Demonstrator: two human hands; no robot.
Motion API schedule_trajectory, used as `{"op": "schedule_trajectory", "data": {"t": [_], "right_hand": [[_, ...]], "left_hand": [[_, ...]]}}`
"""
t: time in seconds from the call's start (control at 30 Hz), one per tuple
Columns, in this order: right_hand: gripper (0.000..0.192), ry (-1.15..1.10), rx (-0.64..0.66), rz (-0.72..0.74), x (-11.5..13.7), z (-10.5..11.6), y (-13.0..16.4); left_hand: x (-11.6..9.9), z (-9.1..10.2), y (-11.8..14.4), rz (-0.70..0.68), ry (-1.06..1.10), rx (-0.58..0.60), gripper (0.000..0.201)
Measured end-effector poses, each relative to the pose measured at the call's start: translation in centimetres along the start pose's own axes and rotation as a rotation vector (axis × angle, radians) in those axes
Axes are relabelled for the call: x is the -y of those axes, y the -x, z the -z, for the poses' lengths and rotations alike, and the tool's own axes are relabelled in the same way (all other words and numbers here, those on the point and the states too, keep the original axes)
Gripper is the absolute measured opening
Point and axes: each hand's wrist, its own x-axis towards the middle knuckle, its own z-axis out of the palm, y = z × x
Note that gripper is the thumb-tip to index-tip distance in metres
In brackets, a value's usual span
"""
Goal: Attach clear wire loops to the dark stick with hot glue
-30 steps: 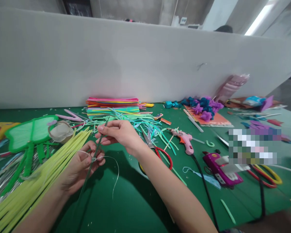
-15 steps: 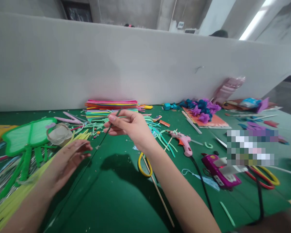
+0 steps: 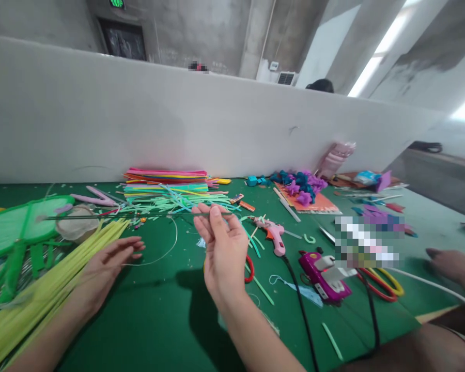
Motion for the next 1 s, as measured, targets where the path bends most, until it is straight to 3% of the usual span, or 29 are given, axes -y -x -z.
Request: {"op": "schedule_trajectory", "data": {"t": [0.1, 0.2, 0.3, 0.4, 0.53, 0.73, 1.0], "right_hand": [[0.022, -0.067, -0.081, -0.085, -1.4, 0.7, 1.2], [0.023, -0.104, -0.129, -0.119, -2.6, 0.9, 2.0], [0.023, -0.144, -0.155, -0.155, -3.5, 0.5, 3.0], [0.025, -0.177, -0.176, -0.191, -4.3, 0.1, 4.6], [0.027, -0.181, -0.194, -0.276, -5.2, -0.1, 6.7], [0.028, -0.025, -0.1, -0.455, -6.5, 0.9, 9.3], [0.029, 0.086, -0.022, -0.528, -7.7, 1.6, 10.8]], "left_hand": [[-0.3, -3.3, 3.1, -0.019, -0.045, 0.246, 0.05], [-0.6, -6.9, 5.6, -0.07, 0.018, 0.341, 0.062], [-0.9, -9.8, 7.0, -0.076, 0.351, 0.172, 0.05], [-1.6, -11.3, 7.4, -0.085, 0.558, -0.013, 0.038], [-2.4, -10.7, 7.4, -0.086, 0.555, -0.093, 0.032], [-2.5, -8.3, 7.9, -0.051, 0.48, -0.175, 0.027], [-2.5, -7.2, 8.4, 0.094, 0.412, -0.216, 0.024]]}}
